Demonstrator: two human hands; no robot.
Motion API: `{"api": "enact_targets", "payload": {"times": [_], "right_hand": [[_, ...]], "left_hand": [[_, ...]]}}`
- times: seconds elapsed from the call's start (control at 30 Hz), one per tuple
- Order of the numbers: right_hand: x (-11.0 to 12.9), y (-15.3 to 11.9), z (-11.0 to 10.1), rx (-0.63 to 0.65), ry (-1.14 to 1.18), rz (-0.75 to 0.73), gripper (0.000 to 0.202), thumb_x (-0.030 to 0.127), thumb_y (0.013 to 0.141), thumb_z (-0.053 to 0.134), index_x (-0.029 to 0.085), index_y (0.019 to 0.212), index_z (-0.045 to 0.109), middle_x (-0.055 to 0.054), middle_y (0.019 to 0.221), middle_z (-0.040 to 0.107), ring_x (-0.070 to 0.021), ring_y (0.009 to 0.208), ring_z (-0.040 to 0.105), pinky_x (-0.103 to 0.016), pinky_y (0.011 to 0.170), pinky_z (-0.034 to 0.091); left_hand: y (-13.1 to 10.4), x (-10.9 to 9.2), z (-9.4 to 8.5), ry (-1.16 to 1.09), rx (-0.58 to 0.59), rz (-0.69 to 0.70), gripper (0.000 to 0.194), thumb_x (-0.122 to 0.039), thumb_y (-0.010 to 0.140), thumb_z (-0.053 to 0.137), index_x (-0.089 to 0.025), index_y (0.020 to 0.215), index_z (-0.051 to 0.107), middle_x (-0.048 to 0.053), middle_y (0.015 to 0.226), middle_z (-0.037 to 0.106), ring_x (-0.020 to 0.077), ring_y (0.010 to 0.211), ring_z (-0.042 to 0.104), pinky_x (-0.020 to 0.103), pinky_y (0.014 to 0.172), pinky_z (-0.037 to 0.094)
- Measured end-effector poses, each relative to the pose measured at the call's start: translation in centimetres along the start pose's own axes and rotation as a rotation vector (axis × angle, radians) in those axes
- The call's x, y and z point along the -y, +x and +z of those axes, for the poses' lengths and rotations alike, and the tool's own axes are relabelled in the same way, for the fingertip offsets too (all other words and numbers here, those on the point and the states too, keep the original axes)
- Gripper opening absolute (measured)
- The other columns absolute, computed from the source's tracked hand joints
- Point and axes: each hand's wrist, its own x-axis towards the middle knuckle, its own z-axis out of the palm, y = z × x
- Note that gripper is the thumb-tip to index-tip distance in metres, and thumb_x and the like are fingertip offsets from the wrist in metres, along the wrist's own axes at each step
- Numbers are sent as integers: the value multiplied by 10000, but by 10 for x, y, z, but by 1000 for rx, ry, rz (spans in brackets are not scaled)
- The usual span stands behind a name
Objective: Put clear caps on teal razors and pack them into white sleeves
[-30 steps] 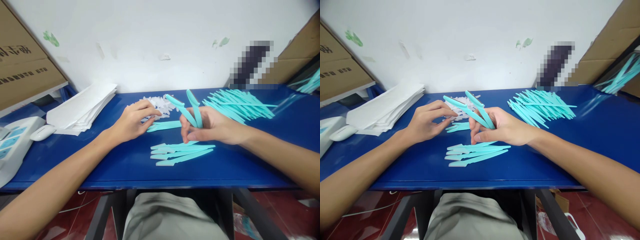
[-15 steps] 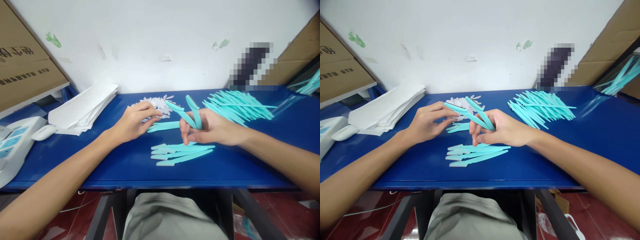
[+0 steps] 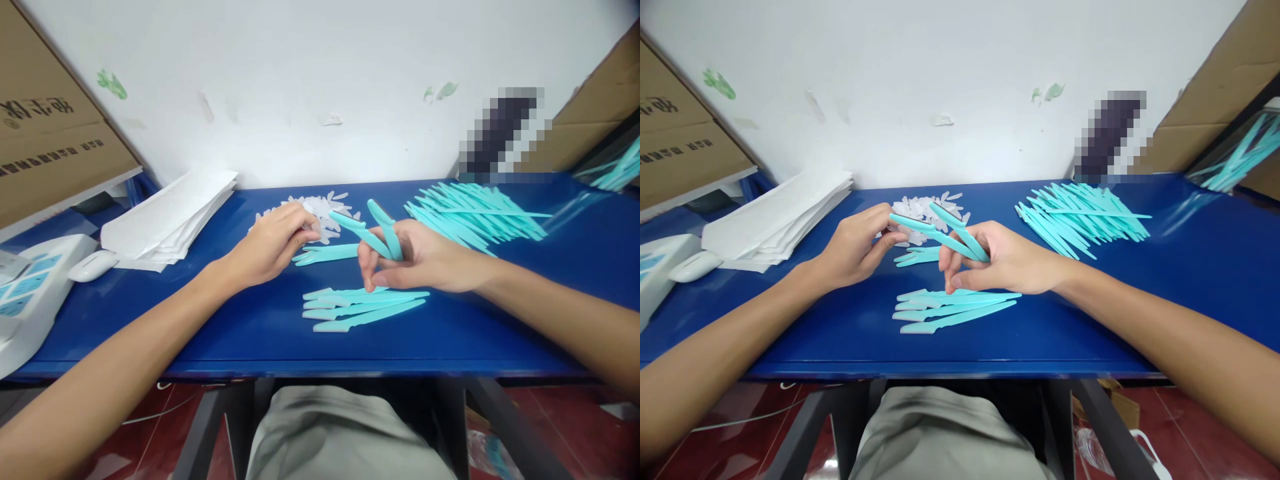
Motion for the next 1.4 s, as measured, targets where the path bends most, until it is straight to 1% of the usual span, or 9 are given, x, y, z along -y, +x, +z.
{"api": "enact_targets", "payload": {"times": [0.13, 0.27, 0.4, 0.5, 0.73, 1.1, 1.27, 1.33, 1.4], "right_hand": [[0, 0, 0, 4, -17, 8, 182, 267, 819, 792, 175, 883, 649, -47, 806, 748, -181, 763, 708, -277, 646, 520], [-1, 1, -1, 8, -32, 5, 159, 236, 816, 778, 175, 890, 652, -45, 806, 751, -167, 730, 679, -264, 604, 493], [0, 1, -2, 12, -77, -6, 149, 221, 801, 783, 172, 890, 675, -21, 805, 734, -85, 546, 497, -228, 501, 417], [1, 1, -2, 25, -92, -6, 133, 207, 801, 774, 172, 887, 678, -6, 797, 711, -65, 517, 397, -218, 488, 406], [0, 1, -1, 14, -70, 0, 146, 201, 791, 773, 178, 882, 661, -6, 795, 689, -82, 568, 435, -224, 520, 416], [2, 1, -1, 26, -73, 26, 162, 101, 768, 725, 176, 891, 650, 32, 748, 656, -61, 510, 323, -227, 481, 336], [-3, 2, -3, -20, -67, 29, 164, 159, 790, 701, 176, 945, 652, -13, 851, 692, -93, 593, 472, -240, 517, 355], [-7, 3, -4, -71, -70, 15, 141, 218, 822, 694, 177, 952, 657, -24, 850, 681, -126, 681, 541, -257, 572, 381], [-13, 4, -6, -134, -81, 10, 154, 300, 880, 661, 179, 975, 670, -22, 823, 659, -137, 692, 533, -275, 593, 369]], "left_hand": [[-3, 0, 1, 12, -60, -86, 256, -371, 1100, 372, -203, 938, 477, 5, 775, 565, 131, 623, 490, 281, 573, 369], [-5, 3, 2, -32, -96, -98, 266, -391, 1103, 336, -209, 963, 470, 12, 793, 551, 133, 624, 484, 292, 573, 383], [-7, 8, 4, -15, -139, -131, 257, -385, 1102, 334, -209, 980, 477, 1, 764, 536, 127, 611, 481, 284, 564, 384], [-6, 9, 4, 0, -141, -131, 237, -355, 1090, 343, -213, 943, 462, -10, 738, 527, 123, 601, 487, 270, 549, 383], [-3, 5, 2, -15, -102, -75, 156, -221, 999, 407, -229, 844, 397, -53, 651, 453, 93, 491, 382, 253, 499, 338], [-6, 8, 3, -57, -55, -129, 149, -253, 1049, 369, -223, 913, 421, -46, 668, 519, 98, 498, 457, 238, 495, 359], [-4, 2, 2, -20, 18, -166, 78, -229, 1049, 386, -210, 994, 437, -61, 663, 504, 99, 483, 428, 235, 511, 334], [-3, -1, 2, -22, 67, -150, 79, -237, 1061, 385, -201, 1032, 450, -48, 689, 534, 105, 511, 460, 236, 534, 348], [-1, -4, 2, -26, 114, -124, 102, -240, 1070, 383, -193, 1051, 471, -21, 743, 584, 117, 575, 518, 235, 572, 379]]}}
